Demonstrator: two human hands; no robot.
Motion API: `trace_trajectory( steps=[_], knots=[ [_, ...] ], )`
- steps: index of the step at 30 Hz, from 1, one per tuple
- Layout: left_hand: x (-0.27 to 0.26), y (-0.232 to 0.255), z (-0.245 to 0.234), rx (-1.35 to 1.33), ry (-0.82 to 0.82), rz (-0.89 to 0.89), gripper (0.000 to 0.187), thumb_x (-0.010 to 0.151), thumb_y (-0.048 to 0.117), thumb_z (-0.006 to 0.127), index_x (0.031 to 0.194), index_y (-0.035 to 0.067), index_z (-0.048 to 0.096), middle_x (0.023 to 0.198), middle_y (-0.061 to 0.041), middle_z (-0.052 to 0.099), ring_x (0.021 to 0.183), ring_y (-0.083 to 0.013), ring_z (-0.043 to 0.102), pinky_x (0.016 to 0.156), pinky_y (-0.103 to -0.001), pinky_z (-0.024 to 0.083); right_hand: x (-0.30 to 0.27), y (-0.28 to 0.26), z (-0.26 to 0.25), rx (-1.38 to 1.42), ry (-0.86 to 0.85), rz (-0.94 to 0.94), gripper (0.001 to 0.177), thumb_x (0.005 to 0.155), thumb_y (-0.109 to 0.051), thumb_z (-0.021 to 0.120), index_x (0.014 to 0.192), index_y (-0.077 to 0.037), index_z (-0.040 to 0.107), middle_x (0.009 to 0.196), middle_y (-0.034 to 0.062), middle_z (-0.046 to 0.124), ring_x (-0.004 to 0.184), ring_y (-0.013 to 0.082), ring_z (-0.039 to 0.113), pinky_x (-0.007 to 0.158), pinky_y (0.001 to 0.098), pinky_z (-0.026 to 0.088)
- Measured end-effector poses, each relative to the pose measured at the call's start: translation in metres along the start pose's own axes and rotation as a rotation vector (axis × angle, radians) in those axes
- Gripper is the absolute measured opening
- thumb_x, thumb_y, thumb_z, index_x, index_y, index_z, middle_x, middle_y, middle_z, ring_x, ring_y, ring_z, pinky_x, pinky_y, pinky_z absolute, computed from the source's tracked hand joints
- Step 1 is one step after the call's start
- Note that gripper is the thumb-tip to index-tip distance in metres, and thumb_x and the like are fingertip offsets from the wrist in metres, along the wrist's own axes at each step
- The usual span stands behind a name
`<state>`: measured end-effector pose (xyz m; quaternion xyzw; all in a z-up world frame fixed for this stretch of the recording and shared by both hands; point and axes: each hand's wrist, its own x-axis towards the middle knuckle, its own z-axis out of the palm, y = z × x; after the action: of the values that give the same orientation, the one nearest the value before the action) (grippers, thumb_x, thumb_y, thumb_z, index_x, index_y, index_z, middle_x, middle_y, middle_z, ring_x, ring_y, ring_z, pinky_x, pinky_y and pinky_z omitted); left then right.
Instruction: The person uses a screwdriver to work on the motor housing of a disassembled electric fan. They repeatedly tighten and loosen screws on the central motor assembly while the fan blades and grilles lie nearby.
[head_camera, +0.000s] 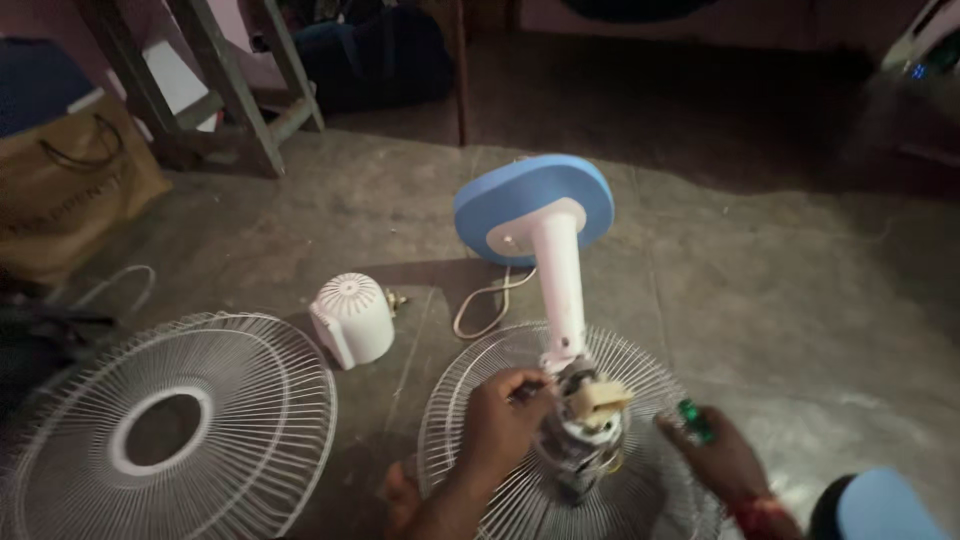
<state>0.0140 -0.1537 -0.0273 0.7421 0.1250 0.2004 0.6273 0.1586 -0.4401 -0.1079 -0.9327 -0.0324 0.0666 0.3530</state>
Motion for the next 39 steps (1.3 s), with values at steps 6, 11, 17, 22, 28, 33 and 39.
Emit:
trace_trajectory(
  steps=[6,11,17,22,28,33,39],
  knots=[
    [0.0,0.0,0.001,0.059,-0.044,-0.024,0.021,0.085,0.019,0.079,0.101,0.006,0.079,0.088,-0.005,0.077,0.075,-0.0141,0.071,0.068,-0.029,0.056,-0.012,-0.013,-0.009,-0.058,-0.031,0.064,0.085,0.079,-0.059,0.076,0.136,0.002,0.061,0.121,0.024,0.073,0.112,0.0365,0.072,0.098,0.0455,0.055],
    [-0.001,0.005,0.002,0.085,-0.015,0.115,0.018,0.084,0.015,0.078,0.099,0.006,0.079,0.097,-0.007,0.077,0.087,-0.0166,0.074,0.079,-0.031,0.058,-0.02,-0.029,-0.011,-0.081,-0.053,0.084,0.084,0.079,-0.059,0.076,0.134,0.004,0.063,0.119,0.0254,0.075,0.113,0.0372,0.073,0.099,0.0458,0.055],
    [-0.002,-0.001,0.008,0.152,-0.051,0.105,0.017,0.084,0.017,0.078,0.099,0.01,0.079,0.097,-0.009,0.075,0.085,-0.0201,0.075,0.078,-0.033,0.059,-0.02,-0.027,-0.011,-0.111,-0.053,0.069,0.09,0.079,-0.064,0.074,0.136,0.004,0.06,0.122,0.0259,0.071,0.113,0.0382,0.071,0.098,0.0463,0.054],
    [-0.003,0.0,0.01,0.241,-0.05,0.157,0.017,0.082,0.017,0.078,0.097,0.009,0.079,0.098,-0.009,0.073,0.086,-0.0249,0.074,0.076,-0.035,0.058,-0.021,-0.034,-0.013,-0.113,-0.081,0.101,0.09,0.08,-0.064,0.072,0.136,0.006,0.061,0.12,0.0277,0.074,0.112,0.0389,0.073,0.099,0.0477,0.056],
    [-0.005,0.011,0.008,0.444,-0.099,0.159,0.02,0.084,0.024,0.075,0.098,0.011,0.08,0.098,-0.009,0.073,0.086,-0.0288,0.072,0.075,-0.042,0.057,-0.027,-0.044,-0.016,-0.126,-0.132,0.172,0.091,0.083,-0.065,0.069,0.142,0.004,0.055,0.127,0.0277,0.07,0.116,0.04,0.07,0.098,0.0528,0.057],
    [-0.007,0.021,0.007,0.574,-0.096,0.238,0.019,0.087,0.025,0.073,0.098,0.011,0.079,0.098,-0.008,0.073,0.087,-0.0287,0.071,0.076,-0.043,0.056,-0.033,-0.054,-0.021,0.021,-0.056,0.156,0.075,0.089,-0.058,0.065,0.14,-0.004,0.059,0.125,0.0221,0.071,0.113,0.0355,0.069,0.094,0.0502,0.055],
    [-0.007,0.017,0.007,0.552,-0.135,0.266,0.02,0.088,0.024,0.074,0.101,0.01,0.079,0.098,-0.009,0.072,0.087,-0.0278,0.071,0.076,-0.042,0.056,-0.051,-0.089,-0.042,0.127,0.083,0.054,0.054,0.102,-0.049,0.063,0.13,-0.003,0.071,0.104,0.0226,0.077,0.09,0.0332,0.072,0.077,0.0458,0.057]
  ],
)
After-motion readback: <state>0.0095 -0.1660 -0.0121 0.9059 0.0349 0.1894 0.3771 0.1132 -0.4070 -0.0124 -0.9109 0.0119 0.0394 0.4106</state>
